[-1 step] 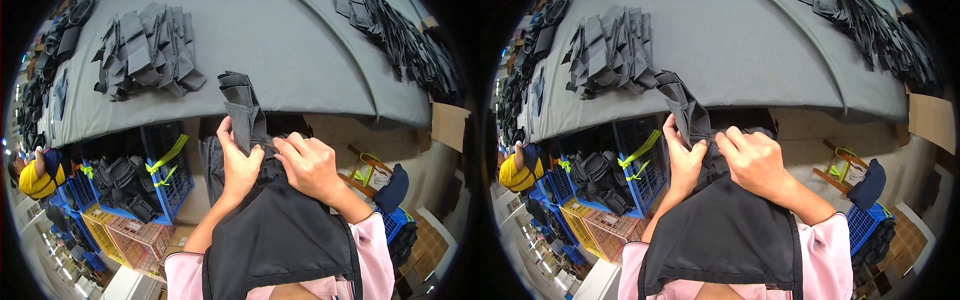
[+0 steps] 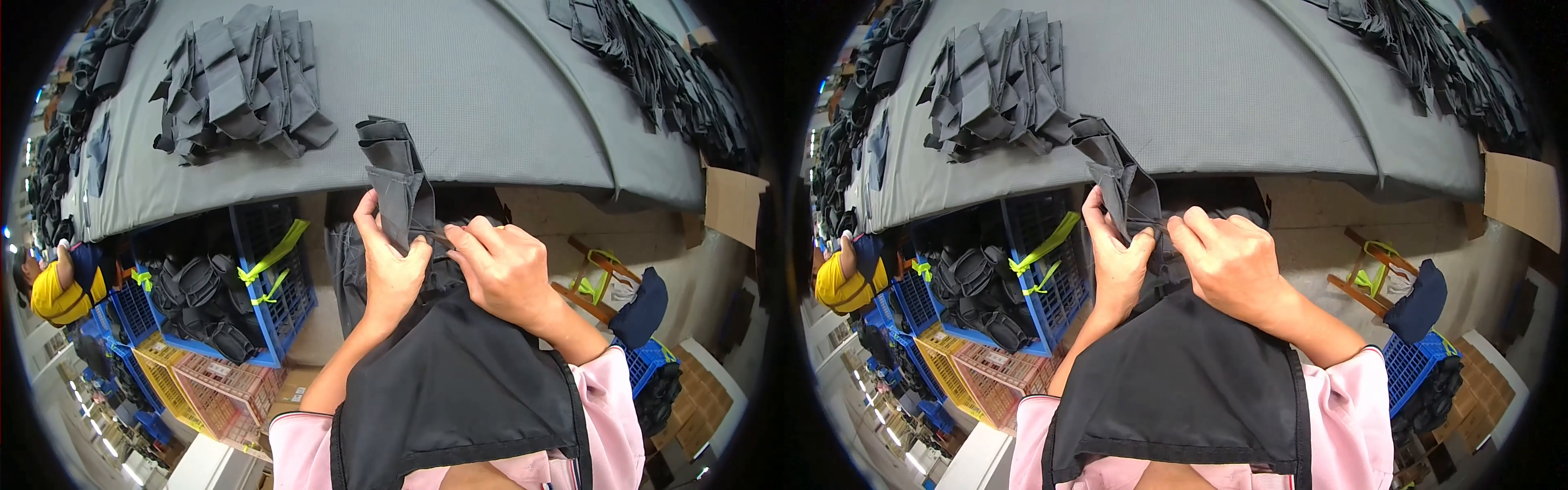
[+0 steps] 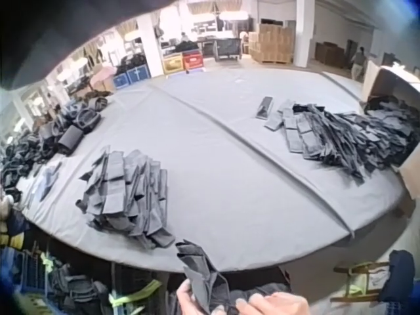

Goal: The recorder uses small snips or a trimming tool to remove excess threads or edges from small black fabric pieces at an industrial workstation.

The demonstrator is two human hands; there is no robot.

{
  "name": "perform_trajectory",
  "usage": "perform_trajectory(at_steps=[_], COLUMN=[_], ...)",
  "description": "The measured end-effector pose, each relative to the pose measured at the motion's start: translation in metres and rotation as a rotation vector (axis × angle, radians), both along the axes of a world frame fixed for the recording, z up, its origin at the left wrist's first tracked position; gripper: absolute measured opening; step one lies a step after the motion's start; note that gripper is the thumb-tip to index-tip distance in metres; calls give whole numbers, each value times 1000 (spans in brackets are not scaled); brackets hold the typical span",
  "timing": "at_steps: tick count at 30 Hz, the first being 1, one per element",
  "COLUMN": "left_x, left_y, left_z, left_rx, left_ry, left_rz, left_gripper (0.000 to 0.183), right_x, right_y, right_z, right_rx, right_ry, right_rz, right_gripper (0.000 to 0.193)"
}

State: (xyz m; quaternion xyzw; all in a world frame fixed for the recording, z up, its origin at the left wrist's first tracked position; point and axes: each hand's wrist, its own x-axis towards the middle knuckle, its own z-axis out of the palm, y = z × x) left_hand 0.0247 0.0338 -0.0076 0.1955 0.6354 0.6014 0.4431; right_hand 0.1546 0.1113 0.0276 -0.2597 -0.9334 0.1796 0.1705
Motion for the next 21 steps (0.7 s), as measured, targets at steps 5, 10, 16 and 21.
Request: perform_trajectory(at_steps=[5, 10, 16, 21], left_x=[-2, -4, -8, -24], left_y=[-1, 0, 1, 2], left_z=[2, -7, -6, -10], left_rx=[-59, 24, 17, 23], left_ry=[18, -3, -37, -483], left_rz=[-34, 4, 13, -30], left_gripper=[71, 70, 67, 46], right_x=[1, 3, 0, -11], right_y=[1, 1, 8, 16], right_z=[-1, -5, -9, -14], right_rx=[-27, -215, -267, -880], right_ry=[-15, 169, 217, 496], right_rz=[1, -132, -104, -228], right_gripper=[32, 25, 24, 21])
